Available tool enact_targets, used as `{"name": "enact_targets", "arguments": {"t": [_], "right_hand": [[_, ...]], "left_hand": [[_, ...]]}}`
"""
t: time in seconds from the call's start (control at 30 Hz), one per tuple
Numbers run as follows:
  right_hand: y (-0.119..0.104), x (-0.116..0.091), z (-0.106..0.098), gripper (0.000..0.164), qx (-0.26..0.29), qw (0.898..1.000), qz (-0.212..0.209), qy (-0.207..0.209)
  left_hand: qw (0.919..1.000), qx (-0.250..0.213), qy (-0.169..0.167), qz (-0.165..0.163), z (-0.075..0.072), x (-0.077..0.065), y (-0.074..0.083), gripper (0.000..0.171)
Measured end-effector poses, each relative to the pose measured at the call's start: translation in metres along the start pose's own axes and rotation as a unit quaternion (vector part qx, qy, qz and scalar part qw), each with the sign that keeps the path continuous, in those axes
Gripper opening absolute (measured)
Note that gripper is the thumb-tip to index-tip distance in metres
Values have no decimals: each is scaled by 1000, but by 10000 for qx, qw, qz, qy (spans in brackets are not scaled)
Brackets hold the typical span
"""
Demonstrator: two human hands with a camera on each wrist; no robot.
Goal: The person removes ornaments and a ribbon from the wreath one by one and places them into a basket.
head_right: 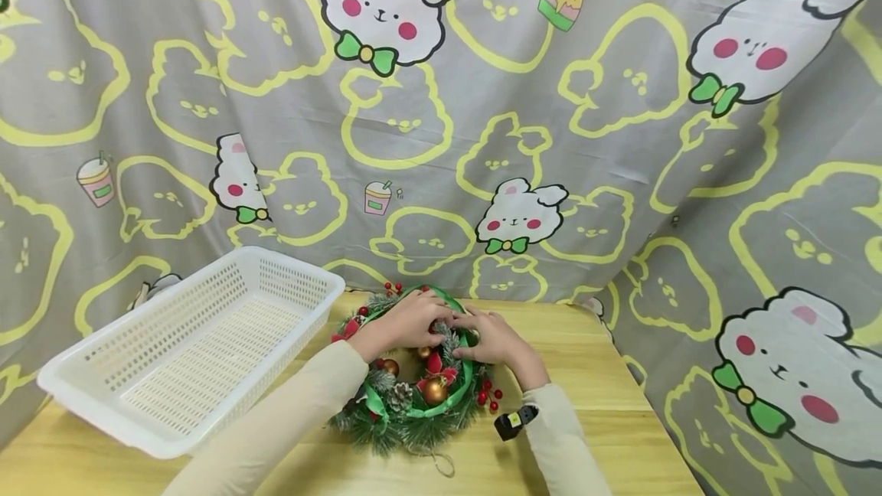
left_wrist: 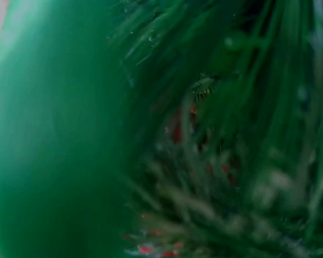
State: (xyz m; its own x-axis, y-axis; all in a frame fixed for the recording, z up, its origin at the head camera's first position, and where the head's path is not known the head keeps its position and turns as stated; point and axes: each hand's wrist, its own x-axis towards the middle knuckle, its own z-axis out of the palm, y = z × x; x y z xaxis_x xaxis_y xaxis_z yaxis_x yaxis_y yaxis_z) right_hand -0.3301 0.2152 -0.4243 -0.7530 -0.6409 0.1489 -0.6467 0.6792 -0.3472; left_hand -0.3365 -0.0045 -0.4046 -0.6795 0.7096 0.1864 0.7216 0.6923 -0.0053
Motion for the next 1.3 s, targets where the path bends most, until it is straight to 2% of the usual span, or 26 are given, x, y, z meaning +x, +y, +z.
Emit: {"name": "enact_targets", "arguments": {"t": [0.3, 0.4, 0.57, 0.63, 0.77, 0.93, 1.3], "right_hand": [[-2, 2, 0, 52, 131, 9993, 351, -70], [-4, 5, -2, 49, 192, 9985, 477, -174], [-9, 9, -6, 57, 270, 9961, 778, -329], [-10, 10, -6, 65, 288, 9950, 880, -362], [-11, 9, -6, 68, 387, 9936, 986, -401], [-10, 7, -5, 66, 440, 9942, 909, -368], [-6, 3, -3, 62, 497, 9952, 803, -265]], "left_hand": [[9998, -180, 21, 57, 7, 5, -2, 9], [9999, -141, 15, 55, 9, 7, -3, 7], [9998, -156, 13, 124, 9, 10, -5, 4], [9996, -229, -5, 139, 9, 11, -5, 3], [9990, -418, -92, 100, 8, 13, -5, 5], [9981, -593, -124, 106, 5, 13, -5, 6], [9978, -586, 132, 279, 3, 11, -6, 7]]}}
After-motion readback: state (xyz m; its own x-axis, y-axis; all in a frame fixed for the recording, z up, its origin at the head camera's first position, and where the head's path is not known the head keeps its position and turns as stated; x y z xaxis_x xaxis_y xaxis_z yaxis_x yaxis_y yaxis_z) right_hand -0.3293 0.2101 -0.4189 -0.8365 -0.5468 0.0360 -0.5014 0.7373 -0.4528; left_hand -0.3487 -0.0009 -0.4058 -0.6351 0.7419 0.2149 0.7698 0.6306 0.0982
